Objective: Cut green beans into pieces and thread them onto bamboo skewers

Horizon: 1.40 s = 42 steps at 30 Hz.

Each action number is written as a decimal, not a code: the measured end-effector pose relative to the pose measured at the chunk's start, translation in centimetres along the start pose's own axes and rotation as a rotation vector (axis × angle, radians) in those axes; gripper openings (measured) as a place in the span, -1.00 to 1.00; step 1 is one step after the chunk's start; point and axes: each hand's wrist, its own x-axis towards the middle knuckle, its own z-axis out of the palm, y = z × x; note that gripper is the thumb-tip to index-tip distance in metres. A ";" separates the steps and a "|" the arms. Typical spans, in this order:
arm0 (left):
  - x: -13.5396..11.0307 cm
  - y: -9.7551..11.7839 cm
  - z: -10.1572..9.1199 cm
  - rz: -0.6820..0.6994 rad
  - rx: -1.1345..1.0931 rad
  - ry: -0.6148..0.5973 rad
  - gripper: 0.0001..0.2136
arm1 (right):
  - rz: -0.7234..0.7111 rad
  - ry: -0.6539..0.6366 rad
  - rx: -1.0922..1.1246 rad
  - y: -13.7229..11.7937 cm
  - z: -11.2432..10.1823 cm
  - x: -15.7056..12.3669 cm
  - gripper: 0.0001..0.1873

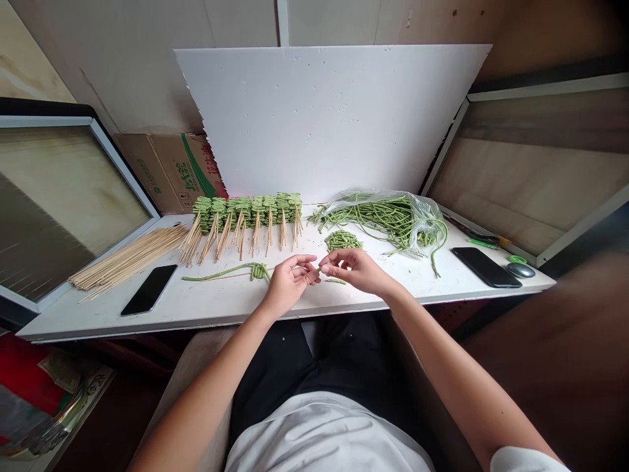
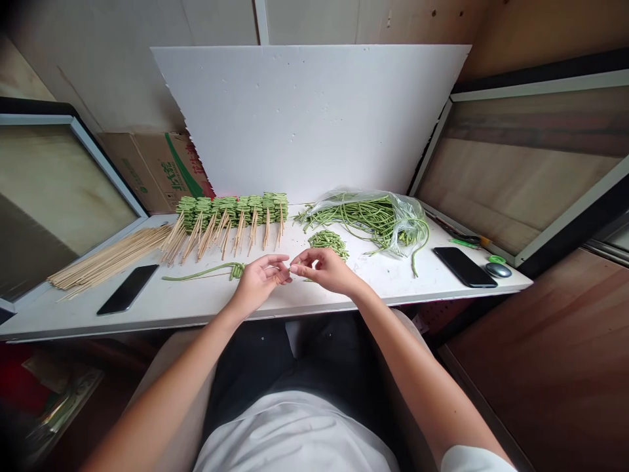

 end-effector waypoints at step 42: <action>-0.1 1.5 -1.9 0.190 0.341 0.004 -0.73 | -0.022 0.268 -0.111 5.8 -4.9 0.5 -0.55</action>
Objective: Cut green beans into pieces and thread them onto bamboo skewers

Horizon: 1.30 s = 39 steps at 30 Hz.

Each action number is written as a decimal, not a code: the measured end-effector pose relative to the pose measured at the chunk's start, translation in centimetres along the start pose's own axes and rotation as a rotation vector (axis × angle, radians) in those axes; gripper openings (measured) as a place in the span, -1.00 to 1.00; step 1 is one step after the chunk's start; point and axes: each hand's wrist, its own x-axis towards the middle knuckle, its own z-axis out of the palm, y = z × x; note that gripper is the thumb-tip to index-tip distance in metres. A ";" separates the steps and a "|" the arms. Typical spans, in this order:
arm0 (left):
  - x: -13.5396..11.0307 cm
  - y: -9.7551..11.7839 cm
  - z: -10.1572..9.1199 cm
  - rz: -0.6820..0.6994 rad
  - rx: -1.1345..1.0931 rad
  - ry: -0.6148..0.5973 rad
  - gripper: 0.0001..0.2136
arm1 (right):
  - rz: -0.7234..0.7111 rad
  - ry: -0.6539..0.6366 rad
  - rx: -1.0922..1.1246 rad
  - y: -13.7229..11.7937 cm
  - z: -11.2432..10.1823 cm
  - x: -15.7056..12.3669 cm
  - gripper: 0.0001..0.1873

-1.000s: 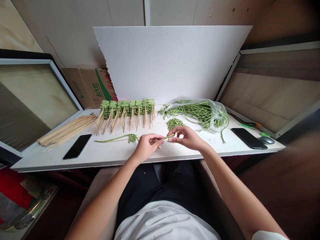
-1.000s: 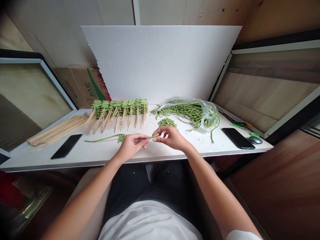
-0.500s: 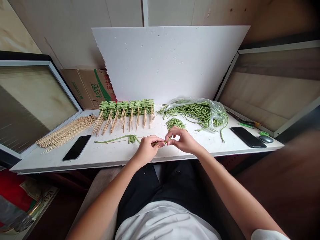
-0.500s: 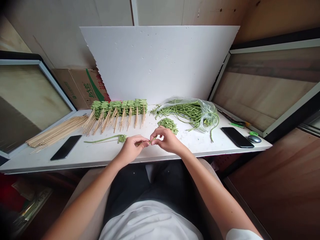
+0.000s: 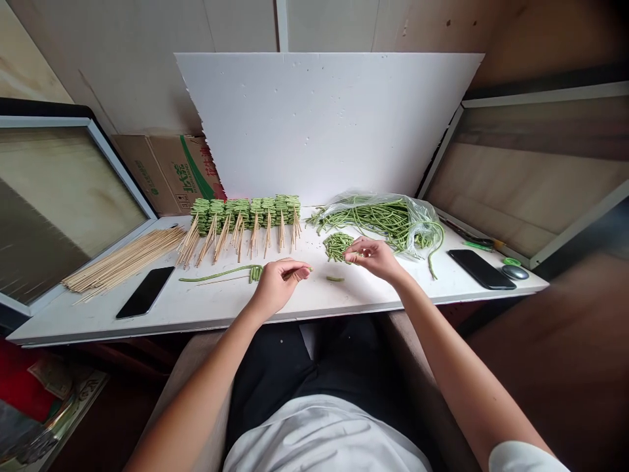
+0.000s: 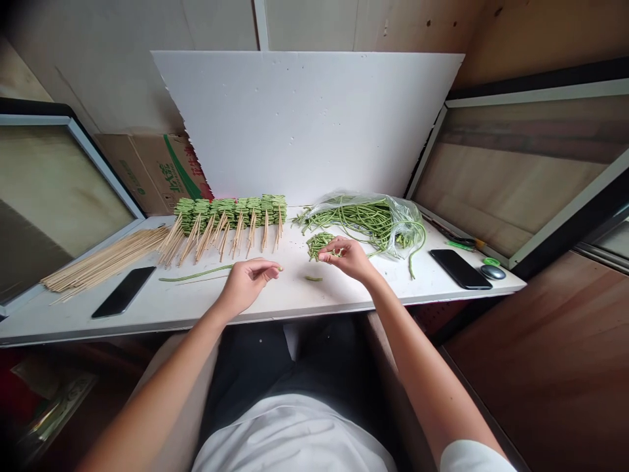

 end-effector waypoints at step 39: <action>0.0 -0.8 0.2 -0.035 0.252 -0.118 -0.87 | -0.090 -0.232 0.003 -5.5 3.1 -1.6 -0.67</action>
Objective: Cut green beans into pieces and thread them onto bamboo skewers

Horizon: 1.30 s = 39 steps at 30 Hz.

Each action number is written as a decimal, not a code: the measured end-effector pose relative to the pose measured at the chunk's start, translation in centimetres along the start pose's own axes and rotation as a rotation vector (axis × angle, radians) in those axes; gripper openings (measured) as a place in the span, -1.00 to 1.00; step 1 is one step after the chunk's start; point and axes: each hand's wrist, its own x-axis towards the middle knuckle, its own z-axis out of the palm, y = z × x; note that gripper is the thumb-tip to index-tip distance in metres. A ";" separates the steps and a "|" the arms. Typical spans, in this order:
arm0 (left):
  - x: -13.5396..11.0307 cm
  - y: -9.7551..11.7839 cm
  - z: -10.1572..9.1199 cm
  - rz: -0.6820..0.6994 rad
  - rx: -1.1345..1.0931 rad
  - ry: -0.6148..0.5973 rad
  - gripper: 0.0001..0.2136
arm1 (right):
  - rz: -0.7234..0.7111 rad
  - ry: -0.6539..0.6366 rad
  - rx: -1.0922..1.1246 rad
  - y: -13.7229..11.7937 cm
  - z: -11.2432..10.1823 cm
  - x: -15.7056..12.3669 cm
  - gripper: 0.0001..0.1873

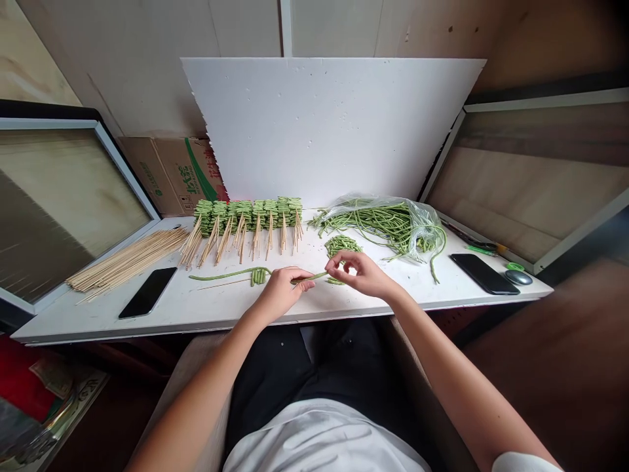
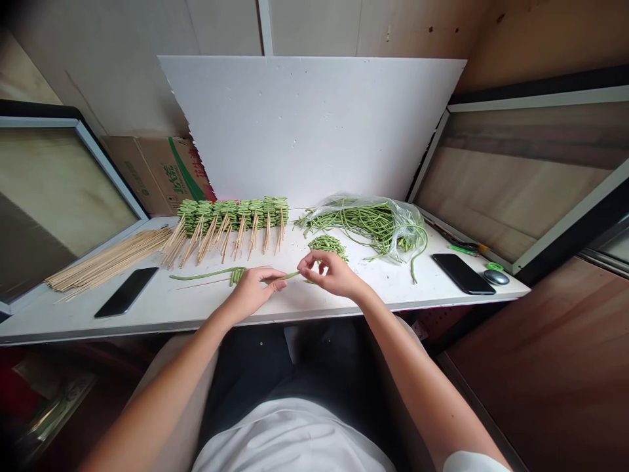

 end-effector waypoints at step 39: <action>0.6 -1.9 0.4 0.037 -0.210 -0.024 -0.81 | -0.015 0.145 0.110 3.6 -1.7 0.5 -0.55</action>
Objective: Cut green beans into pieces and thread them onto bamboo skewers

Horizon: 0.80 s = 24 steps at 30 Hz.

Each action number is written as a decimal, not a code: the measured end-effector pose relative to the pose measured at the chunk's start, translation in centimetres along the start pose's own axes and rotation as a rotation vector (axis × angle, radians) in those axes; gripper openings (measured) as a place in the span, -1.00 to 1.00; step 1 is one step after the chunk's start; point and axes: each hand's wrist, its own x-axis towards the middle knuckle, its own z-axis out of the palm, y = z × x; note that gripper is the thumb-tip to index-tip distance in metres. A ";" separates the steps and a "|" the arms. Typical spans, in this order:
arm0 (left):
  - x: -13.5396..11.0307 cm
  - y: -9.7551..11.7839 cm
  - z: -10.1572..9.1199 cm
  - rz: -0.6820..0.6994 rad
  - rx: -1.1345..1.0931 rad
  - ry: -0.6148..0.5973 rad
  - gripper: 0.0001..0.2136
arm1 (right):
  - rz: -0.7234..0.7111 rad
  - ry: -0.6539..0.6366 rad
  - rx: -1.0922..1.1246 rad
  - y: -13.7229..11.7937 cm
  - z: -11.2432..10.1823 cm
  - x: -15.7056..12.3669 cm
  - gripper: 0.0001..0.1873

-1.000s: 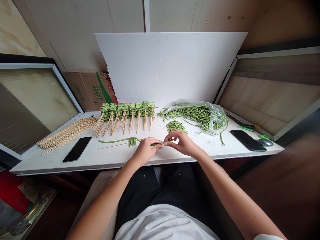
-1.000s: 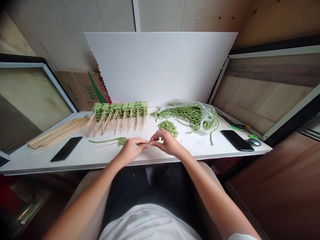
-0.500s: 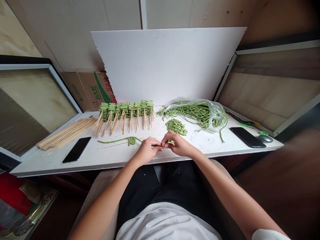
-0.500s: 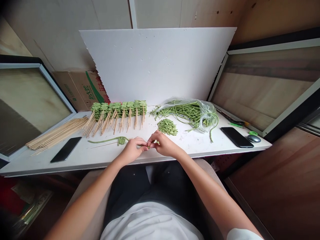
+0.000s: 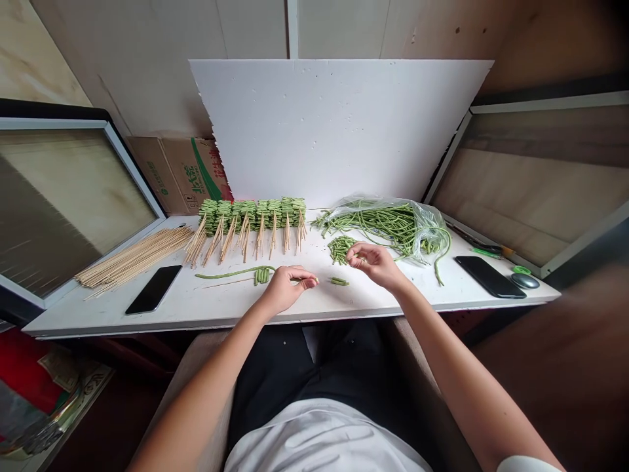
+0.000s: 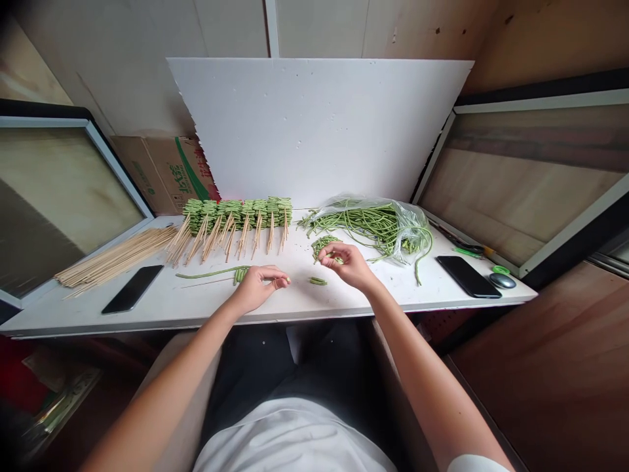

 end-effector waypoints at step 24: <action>-0.1 -0.2 0.2 -0.050 -0.035 0.038 -0.68 | 0.056 -0.107 -0.140 -0.4 2.2 -0.5 -0.39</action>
